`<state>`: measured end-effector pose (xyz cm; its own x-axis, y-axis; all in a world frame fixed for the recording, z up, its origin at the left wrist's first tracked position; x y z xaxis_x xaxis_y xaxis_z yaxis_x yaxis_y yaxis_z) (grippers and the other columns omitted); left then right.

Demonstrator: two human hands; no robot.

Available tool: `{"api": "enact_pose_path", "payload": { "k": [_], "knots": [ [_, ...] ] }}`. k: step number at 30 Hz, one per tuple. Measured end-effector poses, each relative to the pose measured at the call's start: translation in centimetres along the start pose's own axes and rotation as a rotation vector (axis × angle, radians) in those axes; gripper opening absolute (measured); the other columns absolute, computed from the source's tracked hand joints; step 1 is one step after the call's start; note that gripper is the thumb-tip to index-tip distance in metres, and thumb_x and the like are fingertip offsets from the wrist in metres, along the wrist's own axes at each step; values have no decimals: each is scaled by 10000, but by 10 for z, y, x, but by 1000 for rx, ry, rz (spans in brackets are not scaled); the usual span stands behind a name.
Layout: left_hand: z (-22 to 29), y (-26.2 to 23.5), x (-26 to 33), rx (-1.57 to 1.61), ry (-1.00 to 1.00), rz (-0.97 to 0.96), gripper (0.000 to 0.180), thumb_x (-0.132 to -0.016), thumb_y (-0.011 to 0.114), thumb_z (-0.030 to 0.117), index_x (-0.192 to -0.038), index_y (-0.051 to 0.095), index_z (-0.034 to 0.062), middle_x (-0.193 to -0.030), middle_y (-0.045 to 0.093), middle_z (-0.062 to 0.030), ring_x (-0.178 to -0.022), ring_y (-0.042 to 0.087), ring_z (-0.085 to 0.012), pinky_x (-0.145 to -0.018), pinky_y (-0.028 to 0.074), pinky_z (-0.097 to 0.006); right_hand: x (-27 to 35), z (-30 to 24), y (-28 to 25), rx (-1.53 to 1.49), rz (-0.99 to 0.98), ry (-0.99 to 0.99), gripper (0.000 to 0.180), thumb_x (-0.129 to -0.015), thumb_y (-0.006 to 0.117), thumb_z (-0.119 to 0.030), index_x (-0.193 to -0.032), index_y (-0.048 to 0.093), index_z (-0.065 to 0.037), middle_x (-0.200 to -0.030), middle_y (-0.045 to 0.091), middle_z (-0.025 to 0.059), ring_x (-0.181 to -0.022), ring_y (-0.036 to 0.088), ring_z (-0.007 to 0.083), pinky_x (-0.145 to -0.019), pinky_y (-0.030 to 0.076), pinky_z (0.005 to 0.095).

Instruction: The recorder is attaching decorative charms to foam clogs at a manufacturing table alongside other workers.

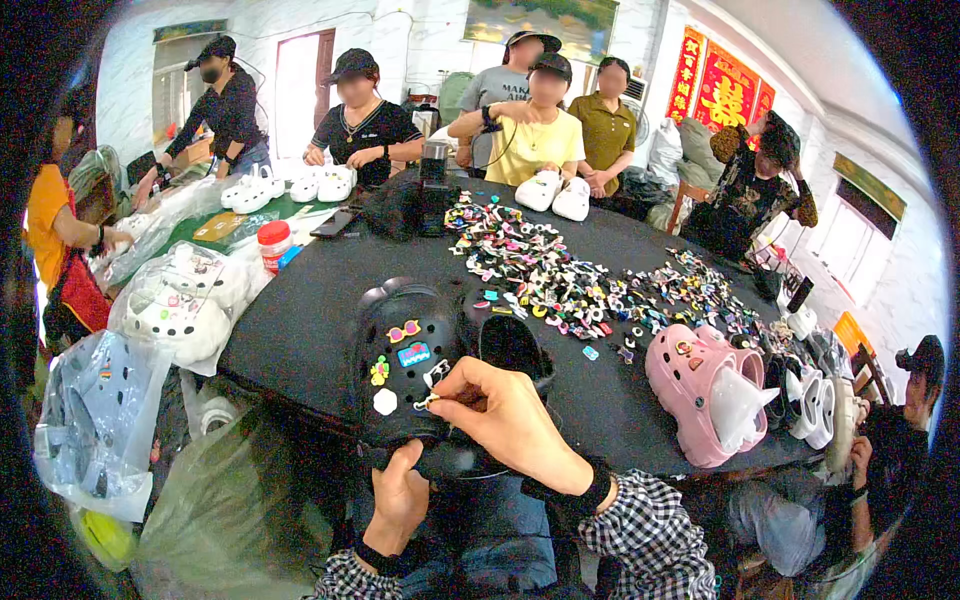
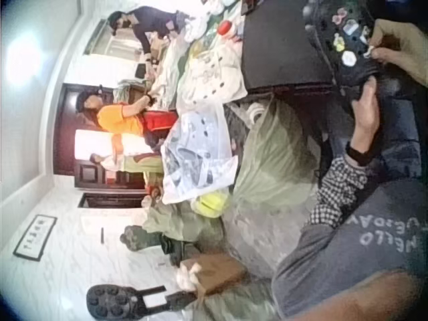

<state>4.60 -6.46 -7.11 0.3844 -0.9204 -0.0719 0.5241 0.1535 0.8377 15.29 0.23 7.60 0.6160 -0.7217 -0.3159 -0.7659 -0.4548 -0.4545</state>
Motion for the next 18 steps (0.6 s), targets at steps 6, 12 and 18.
{"api": "enact_pose_path", "payload": {
  "k": [6,12,18],
  "knots": [
    [-1,2,1,-10,20,-9,391,-856,605,-23,-1241,566,27,-1209,601,-57,-1100,577,-195,-999,432,-350,2,2,-1,-33,-13,19,132,-856,727,-67,-909,643,19,-795,702,65,-729,651,87,-650,530,263],
    [-6,-12,3,3,-64,51,384,-845,588,-10,-1227,573,22,-1193,608,-60,-1093,585,-203,-985,449,-360,5,6,6,-90,26,13,135,-853,730,-68,-912,640,14,-803,702,56,-722,647,83,-639,524,254],
    [1,0,2,-15,49,14,328,-857,560,17,-1184,590,1,-1170,616,-62,-1048,606,-199,-961,473,-356,7,-6,-3,24,27,-58,129,-859,711,-60,-972,664,-16,-789,659,60,-682,615,99,-610,497,260]
  ]
}}
Point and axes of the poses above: each hand's wrist, its own x-axis away from the middle knuckle, its own y-axis out of the palm, z = x × y, the point moved 3 cm from there along -x, towards the middle knuckle
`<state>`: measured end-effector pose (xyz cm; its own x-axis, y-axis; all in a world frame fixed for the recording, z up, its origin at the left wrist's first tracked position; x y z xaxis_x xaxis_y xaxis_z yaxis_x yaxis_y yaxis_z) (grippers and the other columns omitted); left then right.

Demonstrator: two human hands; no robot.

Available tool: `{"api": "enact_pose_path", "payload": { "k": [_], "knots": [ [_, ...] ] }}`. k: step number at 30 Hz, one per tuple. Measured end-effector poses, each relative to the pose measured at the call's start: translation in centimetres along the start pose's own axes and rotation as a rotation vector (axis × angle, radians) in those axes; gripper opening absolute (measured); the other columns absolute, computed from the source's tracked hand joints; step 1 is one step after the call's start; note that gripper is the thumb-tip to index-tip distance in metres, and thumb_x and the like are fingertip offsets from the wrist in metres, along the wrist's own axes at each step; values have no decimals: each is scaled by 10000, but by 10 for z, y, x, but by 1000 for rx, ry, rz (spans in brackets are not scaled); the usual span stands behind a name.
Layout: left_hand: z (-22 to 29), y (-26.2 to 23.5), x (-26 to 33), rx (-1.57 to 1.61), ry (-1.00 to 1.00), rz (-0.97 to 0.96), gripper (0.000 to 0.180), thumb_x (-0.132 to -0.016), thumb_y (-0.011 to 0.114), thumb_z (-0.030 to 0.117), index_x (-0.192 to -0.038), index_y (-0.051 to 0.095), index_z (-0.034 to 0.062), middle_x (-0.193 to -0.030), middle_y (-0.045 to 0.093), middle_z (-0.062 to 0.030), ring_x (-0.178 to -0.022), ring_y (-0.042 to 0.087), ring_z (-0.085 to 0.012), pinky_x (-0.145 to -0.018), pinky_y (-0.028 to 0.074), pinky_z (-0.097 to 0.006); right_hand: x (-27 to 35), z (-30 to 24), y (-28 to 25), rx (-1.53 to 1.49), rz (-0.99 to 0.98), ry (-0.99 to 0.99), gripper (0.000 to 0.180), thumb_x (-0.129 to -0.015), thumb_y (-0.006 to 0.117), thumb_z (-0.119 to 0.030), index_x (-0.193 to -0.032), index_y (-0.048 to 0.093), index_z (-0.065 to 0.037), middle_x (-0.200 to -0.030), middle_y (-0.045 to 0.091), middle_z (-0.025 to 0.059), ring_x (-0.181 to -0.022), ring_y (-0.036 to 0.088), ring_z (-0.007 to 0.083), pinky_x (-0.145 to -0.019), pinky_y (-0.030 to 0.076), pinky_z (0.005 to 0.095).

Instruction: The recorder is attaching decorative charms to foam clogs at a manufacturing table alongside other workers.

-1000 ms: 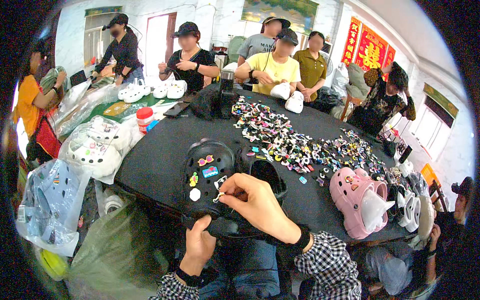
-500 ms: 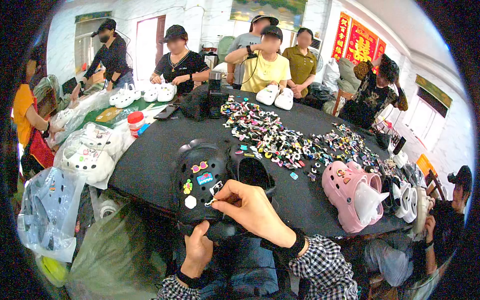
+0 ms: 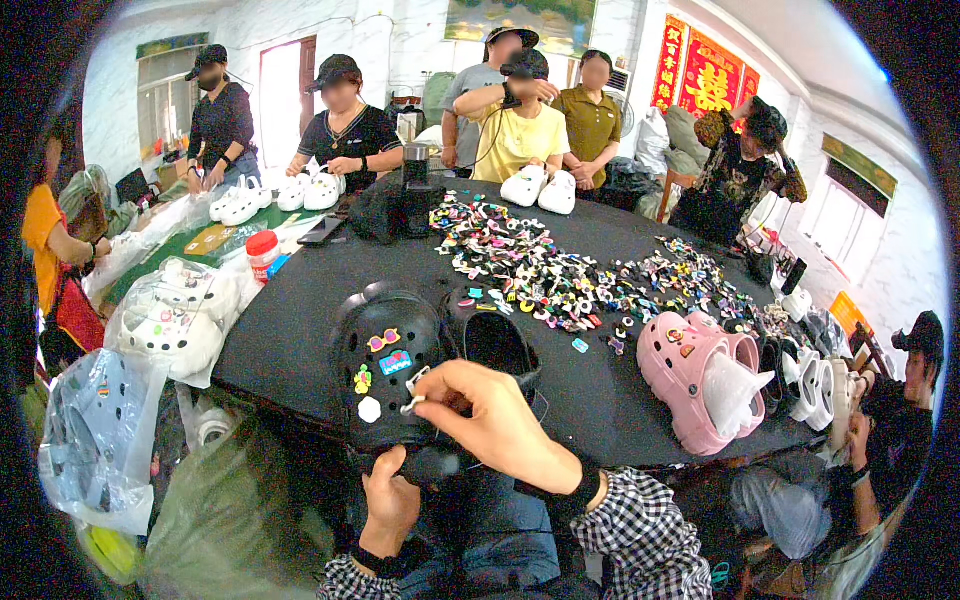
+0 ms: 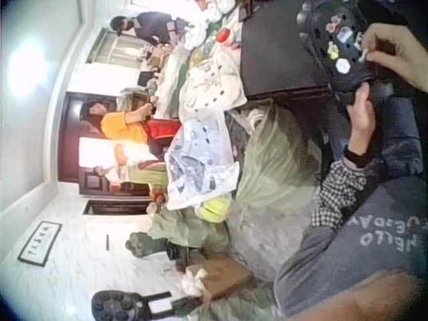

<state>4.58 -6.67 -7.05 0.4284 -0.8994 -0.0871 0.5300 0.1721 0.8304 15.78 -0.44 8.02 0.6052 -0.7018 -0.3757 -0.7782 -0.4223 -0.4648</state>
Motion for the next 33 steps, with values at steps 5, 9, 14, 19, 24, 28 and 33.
{"api": "enact_pose_path", "payload": {
  "k": [5,9,14,19,24,28,33],
  "knots": [
    [11,-9,-1,11,-57,-31,300,-880,548,60,-1168,584,-14,-1155,616,-69,-1033,610,-203,-940,495,-353,-9,-19,-23,320,68,-338,192,-873,620,9,-1040,679,-67,-843,518,90,-738,552,231,-649,468,336],
    [13,3,-1,96,-82,-33,289,-886,550,73,-1161,589,-7,-1148,610,-66,-1041,605,-200,-943,498,-354,-12,-13,-17,382,70,-413,186,-854,664,-17,-1036,663,-55,-895,505,109,-775,564,257,-665,487,356],
    [16,2,-2,-53,18,-30,300,-880,555,66,-1172,581,4,-1155,610,-65,-1054,602,-201,-941,501,-361,-17,-8,-4,447,-3,-524,294,-807,733,-82,-1081,632,-50,-997,489,122,-824,593,286,-713,522,372],
    [15,0,-2,-63,-39,6,438,-856,553,180,-1258,535,5,-1197,619,-110,-1085,610,-269,-950,499,-427,-26,-12,-8,496,-70,-556,273,-816,718,-82,-1066,612,-47,-987,499,125,-796,624,311,-685,535,396],
    [13,-1,0,63,-113,8,353,-846,595,38,-1199,582,23,-1170,610,-68,-1028,616,-213,-933,506,-375,-24,-9,-5,500,-89,-546,260,-822,710,-78,-1058,605,-50,-959,512,128,-785,629,335,-680,534,406],
    [5,-5,-1,55,-94,-2,395,-834,592,7,-1228,565,22,-1188,603,-63,-1063,598,-220,-964,487,-387,-20,-6,-4,448,-18,-507,241,-834,704,-76,-1049,602,-41,-947,537,131,-795,627,346,-682,530,416],
    [2,2,0,-5,-12,40,437,-842,583,63,-1273,527,17,-1205,600,-84,-1086,595,-250,-959,492,-424,-15,-1,4,376,70,-408,231,-836,702,-60,-1039,599,-25,-930,556,137,-785,619,350,-681,519,416]
  ]
}}
Point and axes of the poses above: each hand's wrist, its own x-axis away from the middle knuckle, its own y-axis out of the palm, z = x × y, the point moved 3 cm from there along -x, towards the middle knuckle
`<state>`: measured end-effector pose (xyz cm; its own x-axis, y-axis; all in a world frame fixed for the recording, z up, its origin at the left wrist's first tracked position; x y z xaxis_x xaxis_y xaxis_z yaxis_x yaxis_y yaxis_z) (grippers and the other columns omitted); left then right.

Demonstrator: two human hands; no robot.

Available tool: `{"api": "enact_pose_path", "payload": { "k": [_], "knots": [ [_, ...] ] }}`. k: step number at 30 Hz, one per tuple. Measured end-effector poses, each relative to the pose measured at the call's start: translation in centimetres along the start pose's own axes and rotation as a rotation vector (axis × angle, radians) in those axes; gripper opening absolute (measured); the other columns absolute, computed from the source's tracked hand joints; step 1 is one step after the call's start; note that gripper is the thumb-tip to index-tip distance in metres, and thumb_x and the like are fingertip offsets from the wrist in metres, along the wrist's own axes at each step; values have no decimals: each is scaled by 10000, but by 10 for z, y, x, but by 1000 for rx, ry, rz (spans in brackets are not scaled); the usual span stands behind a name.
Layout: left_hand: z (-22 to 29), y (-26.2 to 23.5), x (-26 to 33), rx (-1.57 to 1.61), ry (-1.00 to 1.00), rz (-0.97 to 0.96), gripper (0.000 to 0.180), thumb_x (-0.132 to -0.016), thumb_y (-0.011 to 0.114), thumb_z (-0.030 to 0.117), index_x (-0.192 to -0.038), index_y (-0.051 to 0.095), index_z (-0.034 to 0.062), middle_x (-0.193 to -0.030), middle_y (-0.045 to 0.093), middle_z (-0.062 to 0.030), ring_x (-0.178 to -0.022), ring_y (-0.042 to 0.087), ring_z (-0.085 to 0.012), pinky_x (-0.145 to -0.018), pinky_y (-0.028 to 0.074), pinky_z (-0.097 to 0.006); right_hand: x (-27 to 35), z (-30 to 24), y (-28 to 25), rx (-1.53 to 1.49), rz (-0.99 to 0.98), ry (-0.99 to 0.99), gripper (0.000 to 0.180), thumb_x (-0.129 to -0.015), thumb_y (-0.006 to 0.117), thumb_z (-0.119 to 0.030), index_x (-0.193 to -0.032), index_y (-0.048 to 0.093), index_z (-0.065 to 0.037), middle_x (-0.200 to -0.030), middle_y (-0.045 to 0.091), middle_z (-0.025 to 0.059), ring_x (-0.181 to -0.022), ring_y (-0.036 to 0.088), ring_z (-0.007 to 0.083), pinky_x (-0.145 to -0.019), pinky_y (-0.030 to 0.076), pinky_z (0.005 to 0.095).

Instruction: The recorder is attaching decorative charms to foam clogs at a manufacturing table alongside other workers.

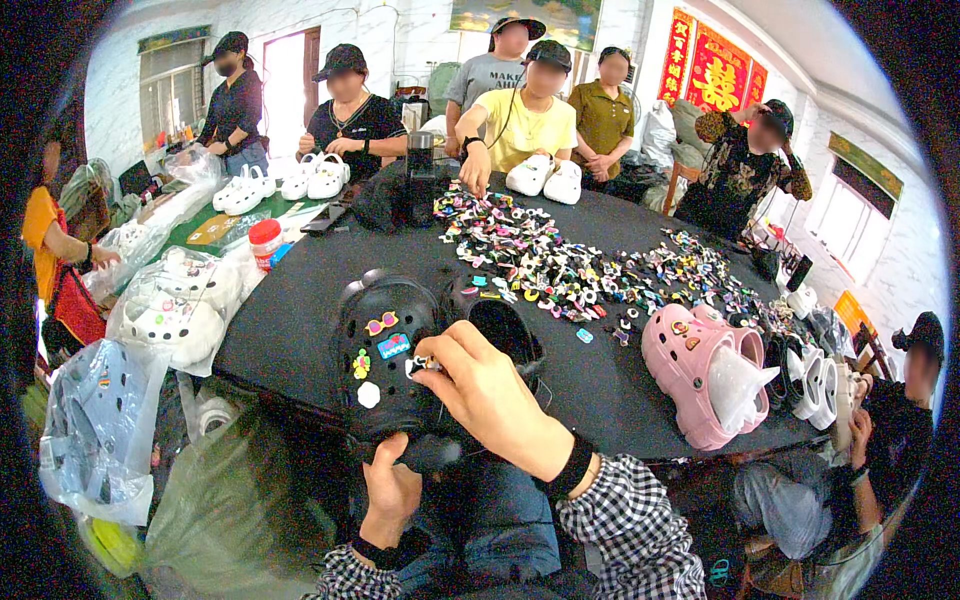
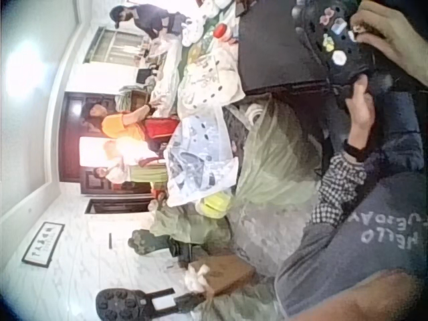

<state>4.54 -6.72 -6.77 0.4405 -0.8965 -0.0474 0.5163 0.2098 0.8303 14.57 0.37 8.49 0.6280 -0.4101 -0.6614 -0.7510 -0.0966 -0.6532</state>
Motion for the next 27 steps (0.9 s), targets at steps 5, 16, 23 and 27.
{"api": "enact_pose_path", "payload": {
  "k": [5,16,23,27],
  "knots": [
    [-3,-3,2,34,-49,40,421,-838,600,-24,-1254,553,17,-1196,597,-66,-1070,589,-225,-978,479,-390,2,-4,6,-42,97,161,205,-825,707,-42,-1003,613,-9,-873,558,143,-759,612,328,-657,504,392],
    [4,-4,-1,85,-112,40,354,-864,575,46,-1216,562,4,-1185,597,-83,-1064,600,-220,-952,502,-382,8,9,-5,-402,165,370,240,-827,732,-30,-1051,650,-9,-828,582,60,-622,601,112,-570,504,258],
    [7,5,-1,108,-37,-20,328,-872,580,56,-1197,576,13,-1165,612,-77,-1051,603,-212,-967,484,-371,21,6,-6,-374,30,349,212,-804,748,-9,-972,621,-34,-815,588,30,-693,600,86,-601,507,246],
    [3,0,1,-10,-103,-9,368,-865,592,33,-1231,560,19,-1175,611,-61,-1073,594,-199,-968,470,-359,23,1,0,-352,24,294,239,-780,768,29,-947,604,-21,-881,623,18,-754,625,64,-621,514,205]
  ]
}}
Point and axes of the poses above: each hand's wrist, its own x-axis away from the middle knuckle, its own y-axis out of the palm, z = x × y, the point moved 3 cm from there along -x, towards the middle knuckle
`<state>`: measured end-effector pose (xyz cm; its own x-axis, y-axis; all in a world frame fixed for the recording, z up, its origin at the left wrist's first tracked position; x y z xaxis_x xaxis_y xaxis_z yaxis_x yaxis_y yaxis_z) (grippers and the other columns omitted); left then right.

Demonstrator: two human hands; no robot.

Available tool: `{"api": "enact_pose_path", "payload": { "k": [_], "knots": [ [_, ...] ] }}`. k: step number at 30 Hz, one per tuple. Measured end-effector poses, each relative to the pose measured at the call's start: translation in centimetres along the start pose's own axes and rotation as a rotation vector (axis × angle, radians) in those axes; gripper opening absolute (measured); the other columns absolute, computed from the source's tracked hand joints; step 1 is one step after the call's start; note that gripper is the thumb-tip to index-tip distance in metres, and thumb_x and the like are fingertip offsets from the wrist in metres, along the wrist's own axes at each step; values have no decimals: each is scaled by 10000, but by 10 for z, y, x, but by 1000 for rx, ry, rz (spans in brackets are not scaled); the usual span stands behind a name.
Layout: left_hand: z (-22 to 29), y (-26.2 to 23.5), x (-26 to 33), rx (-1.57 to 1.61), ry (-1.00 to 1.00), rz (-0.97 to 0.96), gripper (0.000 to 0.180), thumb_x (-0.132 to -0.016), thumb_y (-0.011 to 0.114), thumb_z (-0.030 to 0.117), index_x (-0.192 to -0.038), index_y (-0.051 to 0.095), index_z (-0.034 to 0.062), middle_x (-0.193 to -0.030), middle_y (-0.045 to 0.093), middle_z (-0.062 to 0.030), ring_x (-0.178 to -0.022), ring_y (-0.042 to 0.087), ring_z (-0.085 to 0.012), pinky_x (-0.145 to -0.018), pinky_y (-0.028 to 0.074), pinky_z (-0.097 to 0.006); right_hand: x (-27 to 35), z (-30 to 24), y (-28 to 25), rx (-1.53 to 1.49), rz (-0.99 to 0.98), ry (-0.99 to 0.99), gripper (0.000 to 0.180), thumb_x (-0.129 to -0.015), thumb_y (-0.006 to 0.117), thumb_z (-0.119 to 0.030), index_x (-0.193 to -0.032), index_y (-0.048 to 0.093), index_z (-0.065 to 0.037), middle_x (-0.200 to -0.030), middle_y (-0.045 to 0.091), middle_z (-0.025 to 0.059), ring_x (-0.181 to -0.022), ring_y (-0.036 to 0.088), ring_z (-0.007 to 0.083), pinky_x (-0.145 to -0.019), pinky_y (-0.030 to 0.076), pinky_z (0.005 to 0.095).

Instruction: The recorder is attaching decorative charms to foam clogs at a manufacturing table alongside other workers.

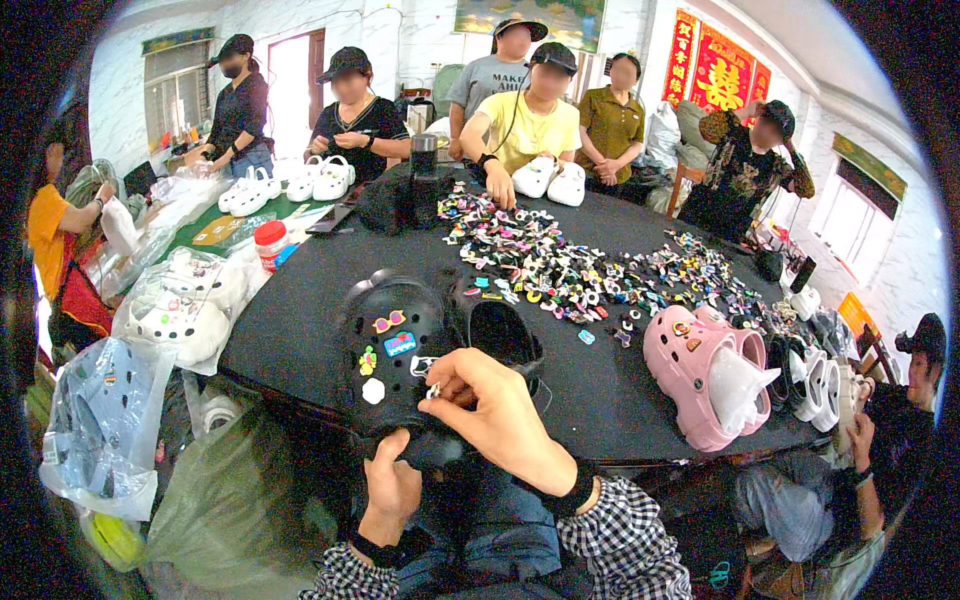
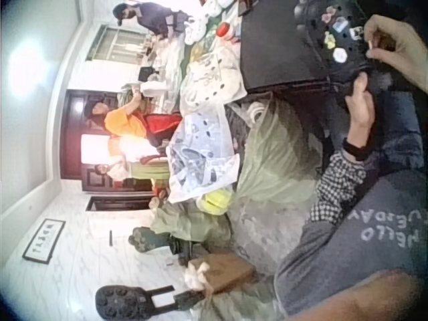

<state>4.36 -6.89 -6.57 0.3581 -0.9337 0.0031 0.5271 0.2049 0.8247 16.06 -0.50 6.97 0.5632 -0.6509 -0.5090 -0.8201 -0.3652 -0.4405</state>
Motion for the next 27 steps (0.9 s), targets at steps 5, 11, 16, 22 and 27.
{"api": "enact_pose_path", "payload": {
  "k": [5,11,16,22,27],
  "knots": [
    [-2,4,4,-12,104,-17,364,-849,608,-1,-1211,581,21,-1173,617,-58,-1068,595,-191,-977,459,-349,-2,0,5,24,47,-83,251,-764,792,-28,-926,600,-18,-896,590,51,-712,632,126,-604,515,256],
    [-5,-3,3,-59,91,-6,386,-847,606,-14,-1229,566,24,-1169,619,-57,-1062,596,-193,-975,456,-351,2,-10,0,44,-54,-12,223,-773,777,8,-952,645,-3,-971,590,54,-811,635,103,-612,531,225],
    [-4,0,7,-53,92,6,386,-842,610,-32,-1221,572,35,-1172,619,-48,-1062,593,-185,-971,453,-341,4,-8,-6,172,-49,-112,155,-819,727,-33,-950,649,-8,-890,628,92,-780,663,196,-640,520,311],
    [-9,-3,5,-95,105,-10,373,-858,608,-43,-1220,572,36,-1172,610,-36,-1055,586,-166,-973,442,-329,9,-2,-13,108,-59,69,125,-822,716,-36,-926,658,1,-827,643,102,-717,649,220,-647,518,326],
    [-10,-1,7,-142,132,21,374,-859,610,-53,-1221,573,31,-1174,607,-31,-1054,581,-157,-972,439,-326,8,-6,-17,169,-102,4,106,-825,701,16,-926,668,9,-867,658,71,-748,676,140,-642,527,264]
  ]
}}
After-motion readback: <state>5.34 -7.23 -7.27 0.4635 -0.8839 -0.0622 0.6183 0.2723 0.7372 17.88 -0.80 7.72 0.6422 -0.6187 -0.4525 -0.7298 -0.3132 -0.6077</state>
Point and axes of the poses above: each hand's wrist, its own x-axis away from the middle knuckle, its own y-axis out of the palm, z = x × y, the point moved 3 cm from there along -x, towards the middle knuckle
